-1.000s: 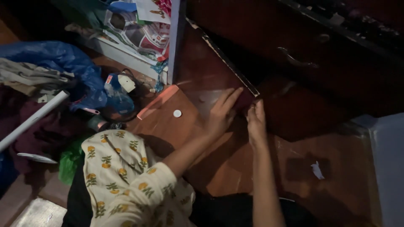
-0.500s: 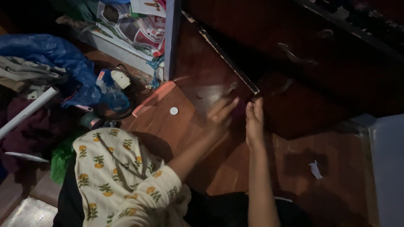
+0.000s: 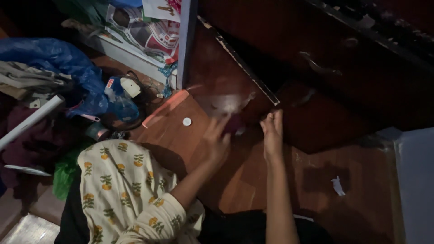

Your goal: Repairing a wooden drawer by fixing the alignment and side panels.

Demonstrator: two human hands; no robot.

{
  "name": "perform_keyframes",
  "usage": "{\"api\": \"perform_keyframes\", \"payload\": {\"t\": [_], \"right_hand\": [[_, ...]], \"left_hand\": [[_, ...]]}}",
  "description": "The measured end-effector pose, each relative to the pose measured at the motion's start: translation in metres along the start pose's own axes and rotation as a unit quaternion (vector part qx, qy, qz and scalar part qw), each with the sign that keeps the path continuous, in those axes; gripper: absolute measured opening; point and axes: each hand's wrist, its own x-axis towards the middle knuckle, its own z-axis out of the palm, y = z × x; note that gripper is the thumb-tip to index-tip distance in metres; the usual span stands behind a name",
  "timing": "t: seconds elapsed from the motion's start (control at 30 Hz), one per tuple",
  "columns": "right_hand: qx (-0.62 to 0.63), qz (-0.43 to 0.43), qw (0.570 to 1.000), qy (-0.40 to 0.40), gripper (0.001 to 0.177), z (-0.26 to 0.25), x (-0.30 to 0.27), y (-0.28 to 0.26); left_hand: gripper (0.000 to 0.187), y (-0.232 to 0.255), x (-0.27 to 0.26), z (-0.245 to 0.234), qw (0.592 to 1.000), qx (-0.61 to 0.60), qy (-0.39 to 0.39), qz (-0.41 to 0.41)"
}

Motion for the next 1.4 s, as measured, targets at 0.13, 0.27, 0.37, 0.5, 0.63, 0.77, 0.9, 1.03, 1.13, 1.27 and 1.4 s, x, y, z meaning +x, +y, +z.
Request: {"api": "perform_keyframes", "payload": {"t": [0.13,0.27,0.37,0.5,0.63,0.77,0.9,1.03,1.13,1.27,1.4], "right_hand": [[0.015,-0.020,1.000,0.005,0.039,0.000,0.001,0.005],[-0.031,-0.048,0.998,0.014,0.043,0.015,-0.008,-0.023],[-0.016,-0.036,0.999,0.024,0.054,0.012,-0.005,-0.017],[-0.024,-0.015,0.999,0.026,0.062,0.007,-0.003,-0.004],[-0.028,-0.034,0.999,0.019,0.050,0.008,0.001,-0.003],[-0.002,-0.022,0.999,0.037,0.030,0.015,-0.007,-0.017],[0.004,-0.049,0.999,0.023,0.024,0.013,-0.006,-0.019],[-0.014,-0.061,0.998,0.018,0.022,0.010,-0.006,-0.014],[-0.002,-0.042,0.999,0.021,0.025,0.013,-0.004,0.000],[-0.011,-0.039,0.998,0.041,0.024,0.021,-0.010,-0.026],[-0.028,-0.026,0.998,0.051,0.030,0.015,-0.007,-0.010]], "left_hand": [[0.057,0.062,0.076,-0.027,0.987,-0.109,0.120,0.007],[0.054,0.070,0.105,-0.010,0.981,-0.096,0.124,0.114],[0.050,0.044,0.086,0.009,0.977,-0.095,0.136,0.136],[0.044,0.008,0.080,0.008,0.987,-0.118,0.103,0.041],[0.037,0.017,0.093,0.006,0.988,-0.115,0.102,0.026],[0.047,0.060,0.105,-0.012,0.985,-0.095,0.097,0.110],[0.053,-0.003,0.115,0.013,0.972,-0.056,0.101,0.203],[0.049,-0.039,0.117,0.008,0.982,-0.043,0.105,0.152],[0.045,-0.004,0.110,-0.008,0.989,-0.078,0.076,0.100],[0.045,0.030,0.105,-0.005,0.984,-0.078,0.088,0.132],[0.047,0.002,0.138,0.011,0.974,-0.091,0.158,0.136]]}}
